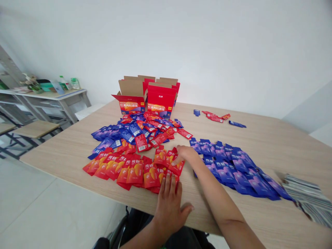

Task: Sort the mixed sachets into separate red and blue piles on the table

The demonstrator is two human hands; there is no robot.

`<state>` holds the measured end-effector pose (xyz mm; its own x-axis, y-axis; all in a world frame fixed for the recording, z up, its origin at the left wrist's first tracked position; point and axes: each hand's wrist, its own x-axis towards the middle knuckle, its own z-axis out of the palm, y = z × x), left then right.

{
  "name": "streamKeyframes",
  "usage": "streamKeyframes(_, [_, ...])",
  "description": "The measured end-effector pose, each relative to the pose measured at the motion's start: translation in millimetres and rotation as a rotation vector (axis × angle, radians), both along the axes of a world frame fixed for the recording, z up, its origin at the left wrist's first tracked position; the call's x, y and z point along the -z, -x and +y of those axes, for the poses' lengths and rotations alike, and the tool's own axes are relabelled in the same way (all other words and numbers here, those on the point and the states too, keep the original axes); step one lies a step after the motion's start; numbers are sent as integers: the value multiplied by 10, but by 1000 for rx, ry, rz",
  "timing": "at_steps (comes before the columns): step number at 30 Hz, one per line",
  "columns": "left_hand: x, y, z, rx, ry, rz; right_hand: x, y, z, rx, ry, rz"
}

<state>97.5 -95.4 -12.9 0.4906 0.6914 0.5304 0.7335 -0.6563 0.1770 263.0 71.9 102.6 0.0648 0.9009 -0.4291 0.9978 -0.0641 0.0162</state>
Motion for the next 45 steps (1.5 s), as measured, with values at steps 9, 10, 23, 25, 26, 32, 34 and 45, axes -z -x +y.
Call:
streamKeyframes(9, [-78,22,-58,2,-58,-23,-106,-50,-54,-155,-80,13])
streamKeyframes(10, [-89,26,-72,15,-66,-26,-113,-55,-60,-188,-97,40])
streamKeyframes(23, [-144,86,-78,82,-198,-19,-4,137,2,-341,298,702])
streamKeyframes(25, [-138,65,-62,26,-149,-2,44,202,-10,-272,309,663])
streamKeyframes(26, [-130,55,-54,-1,-137,0,60,228,-18,-243,296,626])
streamKeyframes(32, [-84,24,-30,-54,-157,-4,37,54,82,-154,-248,276])
streamKeyframes(34, [-78,22,-30,-60,-175,-11,52,-131,175,-19,-414,140])
streamKeyframes(45, [-65,21,-33,-69,-206,-22,556,-817,434,89,-351,54])
